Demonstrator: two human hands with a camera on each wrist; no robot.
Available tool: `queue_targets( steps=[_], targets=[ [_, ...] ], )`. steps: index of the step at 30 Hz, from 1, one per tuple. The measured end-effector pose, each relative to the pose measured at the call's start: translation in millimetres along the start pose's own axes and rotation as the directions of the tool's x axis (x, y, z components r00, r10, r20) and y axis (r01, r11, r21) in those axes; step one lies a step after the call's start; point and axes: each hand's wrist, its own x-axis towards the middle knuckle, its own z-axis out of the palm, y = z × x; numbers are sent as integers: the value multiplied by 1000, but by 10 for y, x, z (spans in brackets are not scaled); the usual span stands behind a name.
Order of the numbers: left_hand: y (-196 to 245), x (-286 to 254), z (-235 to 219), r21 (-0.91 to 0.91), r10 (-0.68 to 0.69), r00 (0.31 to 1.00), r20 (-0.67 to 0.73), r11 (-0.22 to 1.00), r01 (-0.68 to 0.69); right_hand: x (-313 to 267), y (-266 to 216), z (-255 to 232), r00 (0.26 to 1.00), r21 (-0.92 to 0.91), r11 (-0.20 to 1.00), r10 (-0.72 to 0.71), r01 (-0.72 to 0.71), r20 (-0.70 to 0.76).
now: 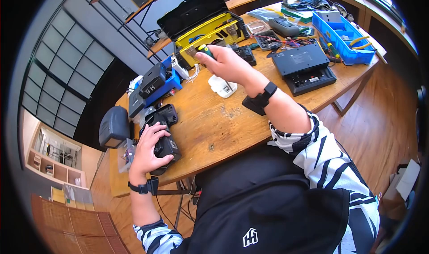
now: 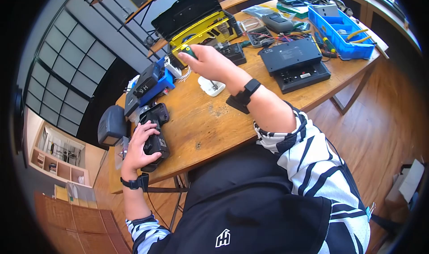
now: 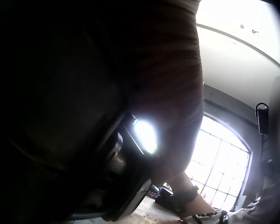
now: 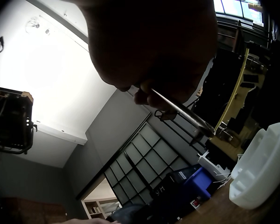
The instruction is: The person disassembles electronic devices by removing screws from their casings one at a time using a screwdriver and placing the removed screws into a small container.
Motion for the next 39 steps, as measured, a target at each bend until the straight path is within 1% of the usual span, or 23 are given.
queue_targets(
  steps=[1, 9, 12, 19, 21, 24, 25, 26, 27, 29, 30, 31, 32, 33, 34, 35, 36, 37, 38, 39],
  targets=[
    [13, 0, -2, -1, 4, 1000, 1, 1000, -4, -2, -5, -7, 1000, 8, 1000, 26, -26, 9],
    [70, -53, -23, -14, 11, 1000, 7, 1000, -11, -13, -18, -21, 999, 9, 999, 31, -31, 18],
    [146, -107, -63, -21, -8, 999, 46, 1000, 9, -8, -6, -14, 999, 29, 999, 32, -33, 25],
    [172, -187, -61, -23, -6, 1000, 19, 1000, 7, -18, -25, -21, 999, 30, 999, 40, -41, 36],
    [169, -191, -62, -22, -10, 1000, 24, 1000, 10, -16, -26, -20, 999, 24, 1000, 15, -16, 29],
    [86, -196, -48, -59, -7, 1000, 5, 998, 8, -26, -28, -7, 999, 26, 999, 22, -22, 28],
    [20, -187, -38, -75, 18, 1000, 5, 997, -18, -23, -23, 1, 999, 29, 999, 17, -18, 38],
    [-34, -189, -33, -89, 40, 999, 1, 995, -40, -21, -8, 0, 999, 3, 1000, -6, 6, 37],
    [-60, -200, -31, -83, 24, 1000, -8, 996, -25, -13, 9, 6, 999, -20, 999, -32, 33, 38],
    [-76, -221, -30, -194, 52, 997, -49, 979, -61, 6, 61, 14, 998, -9, 999, -46, 46, 36],
    [-65, -239, -39, -218, 48, 994, -102, 973, -70, 0, 39, 4, 998, 8, 999, -35, 35, 42],
    [-97, -261, -42, -219, 58, 978, -201, 970, -103, -18, -8, -8, 999, 24, 999, -23, 22, 48],
    [-118, -306, -71, -247, 4, 951, -310, 965, -84, -28, -52, -11, 999, 30, 1000, 6, -8, 51],
    [-129, -352, -95, -277, -51, 910, -412, 958, -71, -44, -97, -10, 998, 37, 999, 35, -37, 55],
    [-267, -439, -85, -216, -103, 850, -517, 976, -14, -41, -84, -5, 998, 41, 999, 33, -35, 62],
    [-398, -515, -70, -249, -269, 782, -563, 957, 150, -39, -74, -4, 997, 42, 999, 31, -34, 67],
    [-623, -611, 6, -329, -408, 705, -581, 909, 255, -40, -71, 2, 997, 43, 999, 29, -32, 72],
    [-798, -682, 85, -410, -534, 611, -584, 844, 345, -42, -70, 2, 996, 31, 999, 33, -36, 81],
    [-815, -736, 119, -410, -533, 610, -587, 845, 344, -38, -71, 4, 995, 19, 999, 37, -39, 88],
    [-805, -811, 153, -277, -526, 666, -529, 849, 451, -34, -67, 9, 996, 19, 999, 35, -36, 86]
  ],
)
